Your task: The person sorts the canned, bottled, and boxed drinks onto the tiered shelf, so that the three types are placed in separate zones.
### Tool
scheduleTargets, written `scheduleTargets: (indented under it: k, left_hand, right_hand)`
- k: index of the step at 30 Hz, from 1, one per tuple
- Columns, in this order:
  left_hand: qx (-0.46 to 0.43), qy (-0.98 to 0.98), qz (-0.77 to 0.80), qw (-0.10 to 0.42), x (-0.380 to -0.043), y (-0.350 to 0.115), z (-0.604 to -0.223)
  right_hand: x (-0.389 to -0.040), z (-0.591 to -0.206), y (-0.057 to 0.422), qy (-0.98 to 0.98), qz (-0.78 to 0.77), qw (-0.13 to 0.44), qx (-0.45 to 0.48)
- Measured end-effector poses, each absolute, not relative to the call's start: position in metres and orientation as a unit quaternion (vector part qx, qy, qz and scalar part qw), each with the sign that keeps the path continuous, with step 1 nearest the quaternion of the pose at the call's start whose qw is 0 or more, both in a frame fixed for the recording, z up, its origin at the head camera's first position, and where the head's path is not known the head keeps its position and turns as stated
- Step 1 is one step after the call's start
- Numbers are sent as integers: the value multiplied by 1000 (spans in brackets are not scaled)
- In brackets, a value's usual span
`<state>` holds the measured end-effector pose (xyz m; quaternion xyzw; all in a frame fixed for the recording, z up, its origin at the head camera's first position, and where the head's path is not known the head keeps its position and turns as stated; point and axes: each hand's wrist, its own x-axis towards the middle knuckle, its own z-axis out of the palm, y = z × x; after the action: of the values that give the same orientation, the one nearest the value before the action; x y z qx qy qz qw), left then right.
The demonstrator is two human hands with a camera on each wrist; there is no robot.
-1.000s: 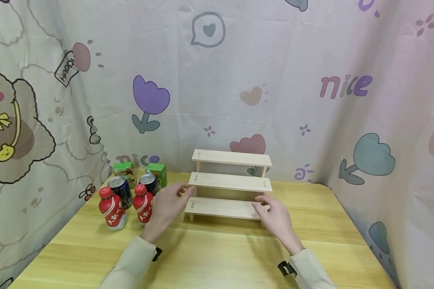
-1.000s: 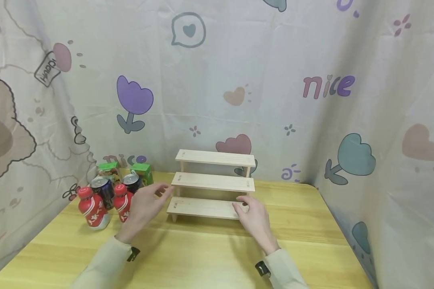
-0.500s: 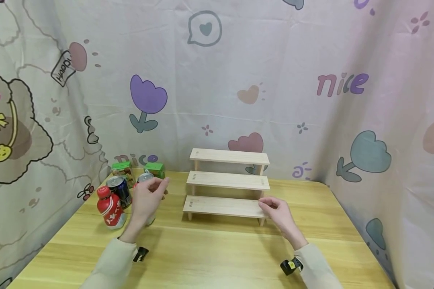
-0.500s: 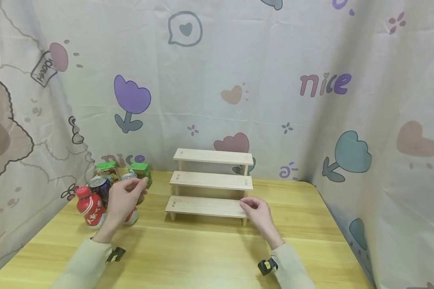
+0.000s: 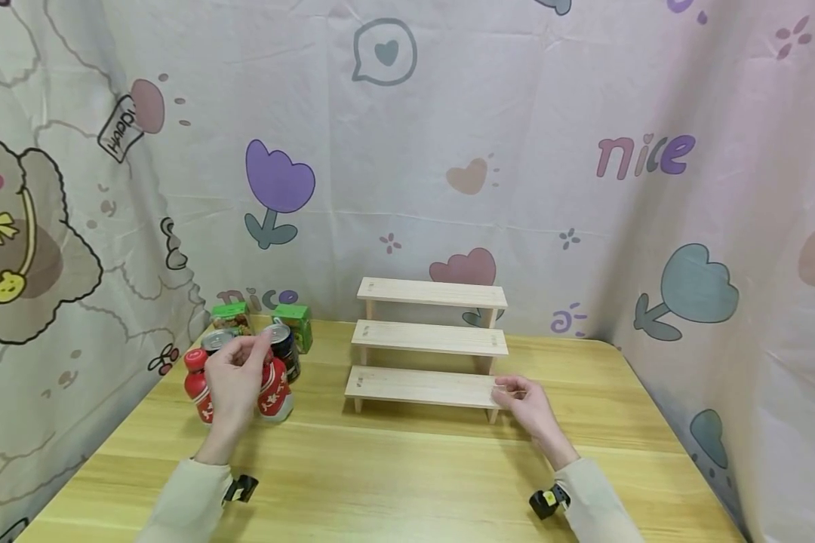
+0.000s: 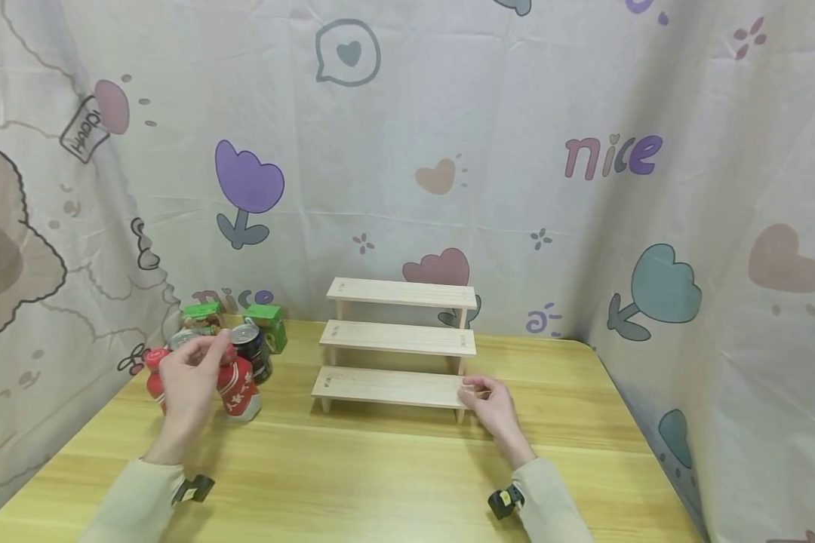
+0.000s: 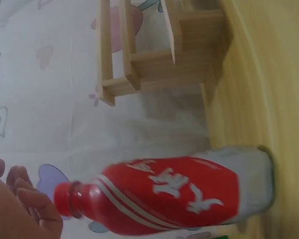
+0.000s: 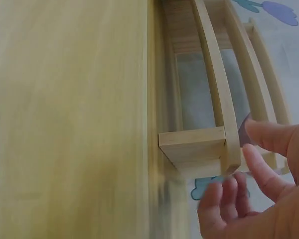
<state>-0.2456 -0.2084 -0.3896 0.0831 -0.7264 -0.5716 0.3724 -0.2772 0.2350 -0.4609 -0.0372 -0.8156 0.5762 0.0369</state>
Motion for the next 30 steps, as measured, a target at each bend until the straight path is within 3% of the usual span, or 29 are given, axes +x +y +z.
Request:
scheduleTargets:
  k: [14,30]
  left_hand:
    - [87,-652,-666,354,-251,-226,-403]
    - [127,-719,-655,194,-246,-241,-416]
  right_hand:
    - [-282,-470,245,-757,650,-47,-48]
    - [-282,-473,246,-740,669,-62,-38]
